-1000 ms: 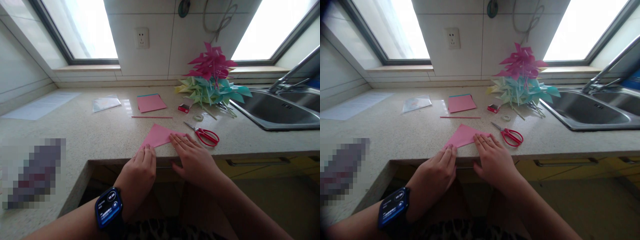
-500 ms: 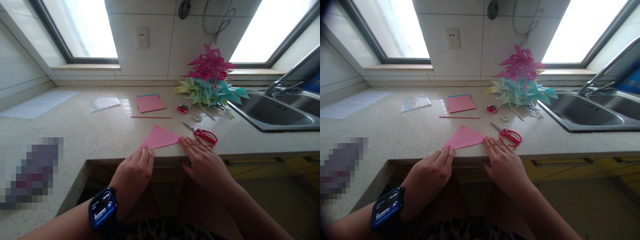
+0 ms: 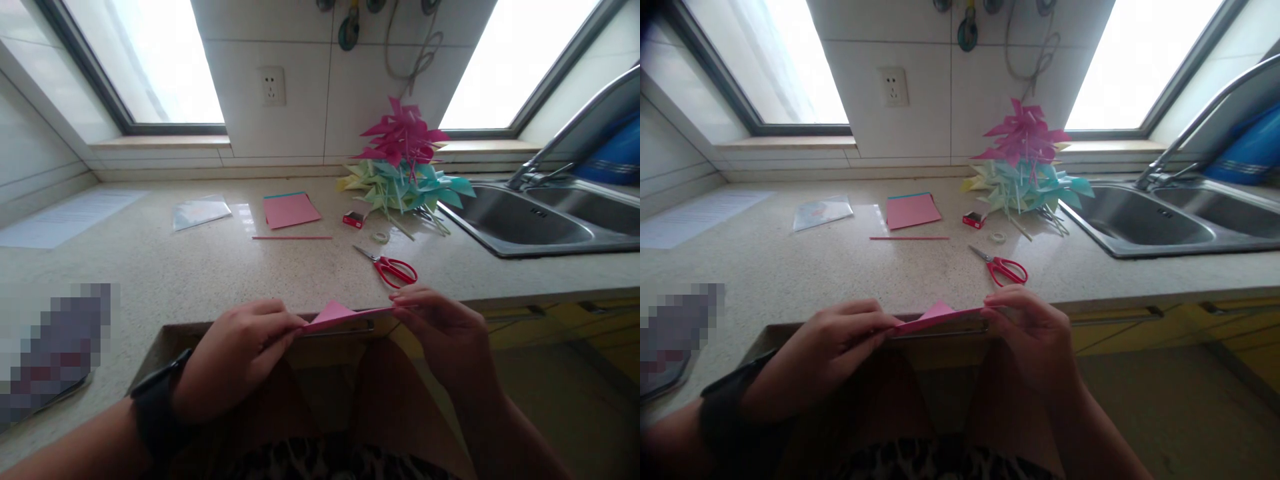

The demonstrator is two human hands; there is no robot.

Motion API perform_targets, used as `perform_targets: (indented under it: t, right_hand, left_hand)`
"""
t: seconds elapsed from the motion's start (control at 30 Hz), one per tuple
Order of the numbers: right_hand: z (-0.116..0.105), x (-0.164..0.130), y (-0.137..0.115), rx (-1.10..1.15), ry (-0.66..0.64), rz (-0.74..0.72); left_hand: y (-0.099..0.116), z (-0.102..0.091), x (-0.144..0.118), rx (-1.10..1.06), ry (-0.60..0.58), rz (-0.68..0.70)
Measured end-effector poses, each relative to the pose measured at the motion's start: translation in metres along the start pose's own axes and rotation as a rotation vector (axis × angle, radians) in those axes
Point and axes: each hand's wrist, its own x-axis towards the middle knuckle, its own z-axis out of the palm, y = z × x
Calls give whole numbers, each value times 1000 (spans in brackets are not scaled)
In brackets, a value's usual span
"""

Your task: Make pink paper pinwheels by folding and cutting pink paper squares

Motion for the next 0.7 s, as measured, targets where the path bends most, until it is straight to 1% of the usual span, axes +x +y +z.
perform_targets:
  t: [0.07, 0.13, 0.23, 0.3, 0.33, 0.4, 0.47, 0.53, 0.6, 0.7]
  right_hand:
    - [0, 0, -3, 221, 21, 204]
    - [5, 0, -5, 392, -43, 406]
    - [17, -1, -8, 512, -141, 657]
    - [24, -3, -10, 514, -154, 743]
    - [26, -4, -10, 490, -149, 752]
    - [30, -7, -12, 404, -160, 720]
    - [33, -9, -16, 309, -223, 664]
    - [36, -11, -21, 245, -301, 628]
    - [41, -14, -27, 213, -360, 629]
    - [48, -18, -36, 188, -404, 646]
  left_hand:
    - [2, -1, 2, -304, -100, -104]
    - [1, 2, 3, -505, -165, -210]
    - [-5, 12, 4, -674, -219, -350]
    - [-9, 19, 4, -714, -242, -388]
    - [-10, 22, 4, -713, -253, -390]
    - [-9, 25, 6, -698, -271, -373]
    - [-7, 27, 7, -696, -269, -348]
    - [-3, 27, 8, -713, -232, -334]
    - [0, 28, 6, -737, -187, -338]
    - [1, 30, 3, -792, -162, -366]
